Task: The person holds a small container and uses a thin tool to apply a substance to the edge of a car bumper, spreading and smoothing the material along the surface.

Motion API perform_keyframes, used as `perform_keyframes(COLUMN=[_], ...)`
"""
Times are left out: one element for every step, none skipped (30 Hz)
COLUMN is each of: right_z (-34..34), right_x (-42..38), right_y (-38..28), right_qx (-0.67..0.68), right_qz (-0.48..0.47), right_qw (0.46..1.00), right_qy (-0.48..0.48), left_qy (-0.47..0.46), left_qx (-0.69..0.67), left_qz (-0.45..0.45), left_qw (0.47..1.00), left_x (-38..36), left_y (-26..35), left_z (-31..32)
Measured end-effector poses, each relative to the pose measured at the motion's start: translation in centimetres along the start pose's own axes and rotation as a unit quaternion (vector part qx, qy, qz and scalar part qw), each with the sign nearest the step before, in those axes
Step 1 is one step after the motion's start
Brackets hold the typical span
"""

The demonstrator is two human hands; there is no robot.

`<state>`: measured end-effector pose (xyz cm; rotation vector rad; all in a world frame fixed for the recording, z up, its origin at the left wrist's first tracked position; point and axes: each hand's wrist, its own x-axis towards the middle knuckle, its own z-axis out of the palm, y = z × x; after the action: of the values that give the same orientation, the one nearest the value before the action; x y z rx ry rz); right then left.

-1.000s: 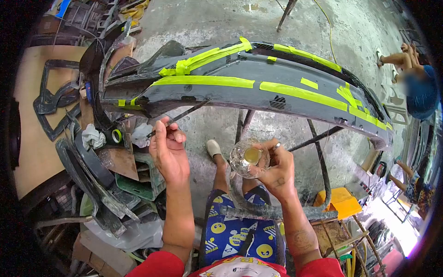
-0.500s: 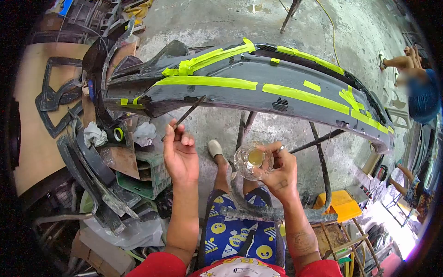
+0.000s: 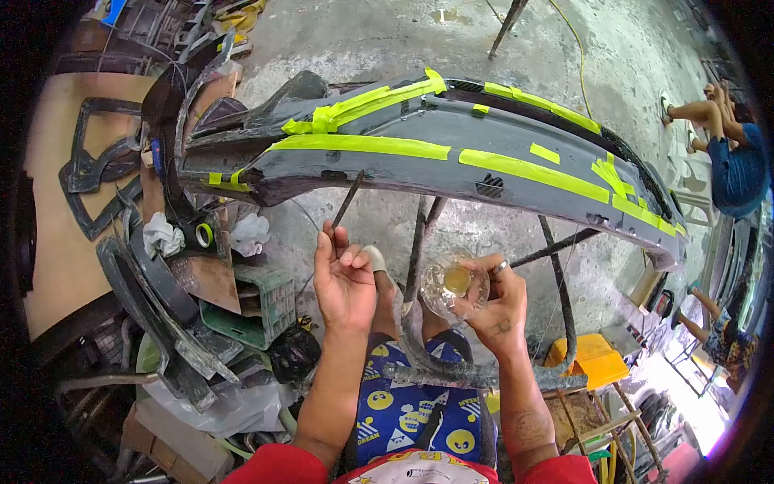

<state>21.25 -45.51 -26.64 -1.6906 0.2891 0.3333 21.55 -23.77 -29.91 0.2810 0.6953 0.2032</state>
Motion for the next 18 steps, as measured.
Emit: perform_keyframes(right_z=[-0.1,-0.3,-0.3,-0.4,-0.6,-0.7,-0.8,-0.8,-0.9,-1.0,-1.1,-1.2,-1.2,-1.1,-1.1,-1.2,-1.3,-1.4], right_x=[0.0,-0.1,-0.1,-0.2,-0.3,-0.3,-0.3,-0.3,-0.3,-0.3,-0.3,-0.3,-0.3,-0.2,-0.2,-0.2,-0.3,-0.3], right_y=[0.1,0.2,0.3,0.4,0.5,0.6,0.4,0.2,0.1,0.1,0.1,0.1,0.0,-0.1,-0.1,0.0,0.3,0.4], right_qx=[-0.001,-0.003,-0.004,-0.004,-0.002,0.0,0.001,0.002,0.003,0.004,0.0,-0.005,-0.005,0.004,0.013,0.013,0.024,0.035], right_qz=[0.001,0.0,0.0,0.0,0.011,0.021,0.021,0.024,0.027,0.027,0.022,0.018,0.018,0.013,0.008,0.008,0.013,0.017], right_qw=[1.0,1.0,1.0,1.0,1.0,1.0,1.0,1.0,1.0,1.0,1.0,1.0,1.0,1.0,1.0,1.0,0.999,0.999], right_qy=[0.001,0.004,0.007,0.007,0.009,0.011,0.011,0.01,0.009,0.009,0.009,0.01,0.011,0.015,0.02,0.02,0.02,0.019], left_qy=[0.0,0.001,0.001,0.001,0.004,0.008,0.007,0.01,0.014,0.013,0.01,0.007,0.007,0.004,0.001,0.001,-0.001,-0.003], left_qx=[0.0,0.003,0.007,0.008,0.018,0.027,0.028,0.035,0.043,0.044,0.056,0.068,0.068,0.068,0.068,0.069,0.06,0.052], left_qz=[-0.001,-0.001,0.0,-0.001,-0.003,-0.005,-0.005,-0.008,-0.012,-0.011,-0.016,-0.02,-0.021,-0.017,-0.014,-0.015,-0.012,-0.009], left_qw=[1.0,1.0,1.0,1.0,1.0,1.0,1.0,0.999,0.999,0.999,0.998,0.997,0.997,0.998,0.998,0.998,0.998,0.999], left_x=[0.0,0.0,-0.1,-0.2,-0.2,-0.4,-0.5,-0.7,-0.8,-1.0,-1.2,-1.3,-1.5,-1.6,-1.7,-1.7,-1.8,-1.9], left_y=[-0.2,-0.4,-0.6,-0.7,-0.9,-1.1,-1.2,-1.4,-1.5,-1.6,-1.7,-1.7,-1.7,-1.6,-1.5,-1.3,-1.1,-0.8], left_z=[0.0,0.1,0.1,0.2,0.3,0.3,0.4,0.5,0.5,0.6,0.6,0.6,0.6,0.6,0.6,0.6,0.6,0.7])
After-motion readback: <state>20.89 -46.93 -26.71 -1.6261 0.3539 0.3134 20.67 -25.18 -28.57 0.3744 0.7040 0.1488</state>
